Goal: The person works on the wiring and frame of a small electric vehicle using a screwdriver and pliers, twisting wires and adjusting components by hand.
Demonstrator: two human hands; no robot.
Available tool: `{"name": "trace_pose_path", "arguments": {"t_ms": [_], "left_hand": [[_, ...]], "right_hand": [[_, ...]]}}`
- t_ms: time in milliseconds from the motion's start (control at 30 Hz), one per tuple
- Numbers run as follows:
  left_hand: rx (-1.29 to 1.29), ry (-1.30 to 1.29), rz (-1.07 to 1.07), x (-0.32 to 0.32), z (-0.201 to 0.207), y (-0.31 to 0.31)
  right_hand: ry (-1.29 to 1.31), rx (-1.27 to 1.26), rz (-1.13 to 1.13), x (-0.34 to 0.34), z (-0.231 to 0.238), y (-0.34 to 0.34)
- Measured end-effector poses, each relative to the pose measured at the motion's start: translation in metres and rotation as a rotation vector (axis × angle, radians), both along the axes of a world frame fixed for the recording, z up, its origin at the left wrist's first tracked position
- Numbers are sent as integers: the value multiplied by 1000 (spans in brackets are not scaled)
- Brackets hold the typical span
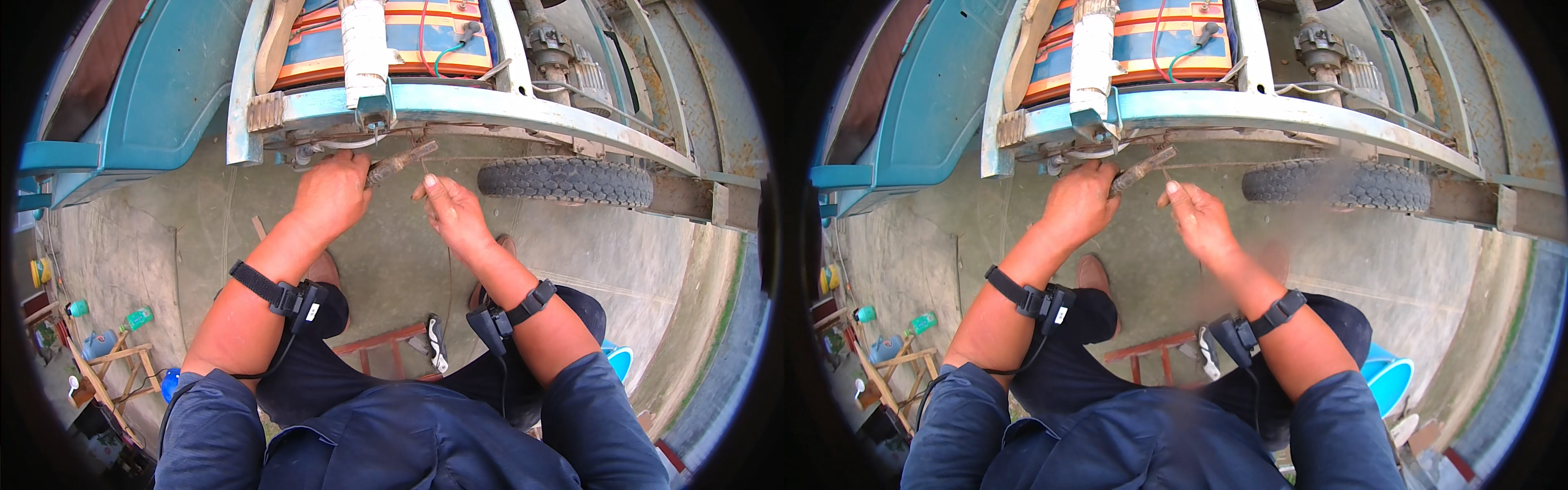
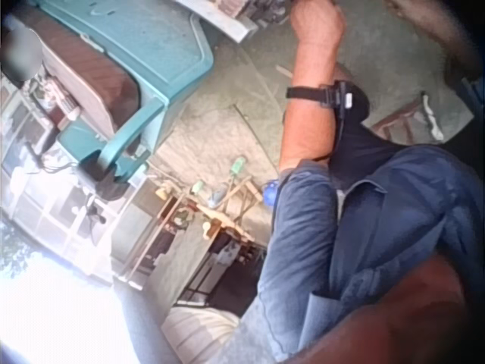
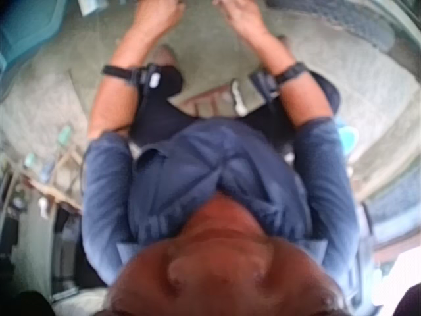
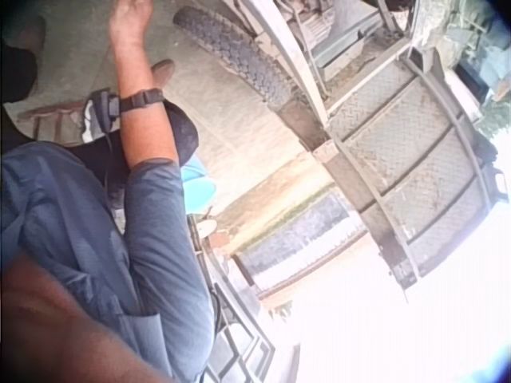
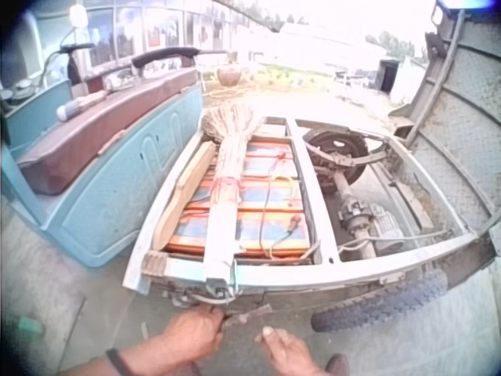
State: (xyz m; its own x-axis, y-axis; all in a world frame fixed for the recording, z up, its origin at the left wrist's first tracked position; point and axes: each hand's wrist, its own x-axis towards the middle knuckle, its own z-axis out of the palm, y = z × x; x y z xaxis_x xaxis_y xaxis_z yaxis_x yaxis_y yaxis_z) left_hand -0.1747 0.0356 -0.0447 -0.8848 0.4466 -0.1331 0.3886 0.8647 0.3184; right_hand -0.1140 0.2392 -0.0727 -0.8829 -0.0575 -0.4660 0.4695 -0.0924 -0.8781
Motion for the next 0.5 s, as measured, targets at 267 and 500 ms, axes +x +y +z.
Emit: {"name": "trace_pose_path", "arguments": {"t_ms": [267,500], "left_hand": [[87,-258,-9,-4,3,2],[181,-385,-81,-2,-24,1]], "right_hand": [[-19,-4,-3,1,5,0],[-13,-41,-12,1,2,0]]}}
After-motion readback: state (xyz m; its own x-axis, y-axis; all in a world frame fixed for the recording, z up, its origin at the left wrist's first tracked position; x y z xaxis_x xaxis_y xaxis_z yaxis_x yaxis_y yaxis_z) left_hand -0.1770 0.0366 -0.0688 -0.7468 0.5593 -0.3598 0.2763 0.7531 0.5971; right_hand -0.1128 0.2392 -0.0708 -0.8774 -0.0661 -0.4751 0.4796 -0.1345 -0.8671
